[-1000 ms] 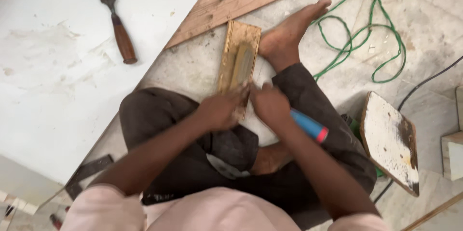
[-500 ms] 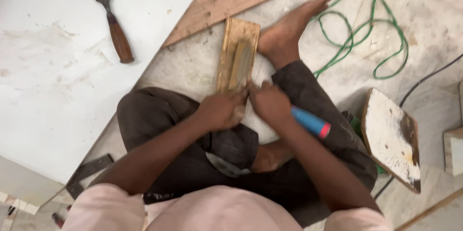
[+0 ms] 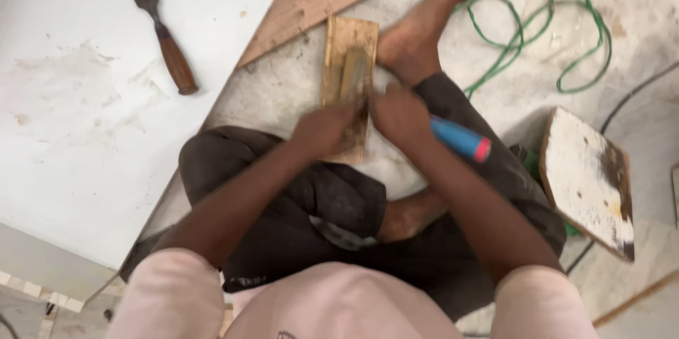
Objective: The person sits on the floor and sharpens a chisel blade on a wooden sharpening stone. They repeatedly rub the blade against the stone, occasionally pausing to inspect the edge with their fingers. The task involves consistent hand movements to maintain the tool's sharpness.
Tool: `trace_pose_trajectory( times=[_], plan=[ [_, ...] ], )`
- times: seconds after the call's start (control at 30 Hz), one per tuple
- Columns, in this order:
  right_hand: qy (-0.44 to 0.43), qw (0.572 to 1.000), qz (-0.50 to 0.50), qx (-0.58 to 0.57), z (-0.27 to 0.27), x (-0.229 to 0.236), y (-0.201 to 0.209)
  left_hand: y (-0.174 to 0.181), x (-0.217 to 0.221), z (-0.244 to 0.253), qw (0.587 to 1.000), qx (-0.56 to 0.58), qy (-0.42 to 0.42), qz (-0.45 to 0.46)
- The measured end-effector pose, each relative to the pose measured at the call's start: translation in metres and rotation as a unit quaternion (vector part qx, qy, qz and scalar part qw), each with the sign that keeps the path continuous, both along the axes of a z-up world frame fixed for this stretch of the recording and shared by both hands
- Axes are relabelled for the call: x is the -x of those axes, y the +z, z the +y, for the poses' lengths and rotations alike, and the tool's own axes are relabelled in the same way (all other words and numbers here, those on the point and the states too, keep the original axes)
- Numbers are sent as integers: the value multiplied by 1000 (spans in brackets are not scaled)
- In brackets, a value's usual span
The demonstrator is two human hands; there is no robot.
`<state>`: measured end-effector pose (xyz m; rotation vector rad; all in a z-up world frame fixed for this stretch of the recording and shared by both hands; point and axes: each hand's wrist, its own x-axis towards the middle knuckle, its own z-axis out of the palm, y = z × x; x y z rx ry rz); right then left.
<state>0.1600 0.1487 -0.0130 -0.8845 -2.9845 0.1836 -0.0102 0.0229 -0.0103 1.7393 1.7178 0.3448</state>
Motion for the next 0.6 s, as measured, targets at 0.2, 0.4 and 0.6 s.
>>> trace_pose_trajectory(
  times=[0.2,0.4,0.6],
  plan=[
    [-9,994,-68,83,15,14,6,9,1,14,999,-12,12,33],
    [7,999,-31,35,-18,-8,4,-2,-11,-16,1000,-16,-1,12],
    [30,999,7,-21,28,16,-8,-2,12,40,1000,-7,9,21]
  ],
)
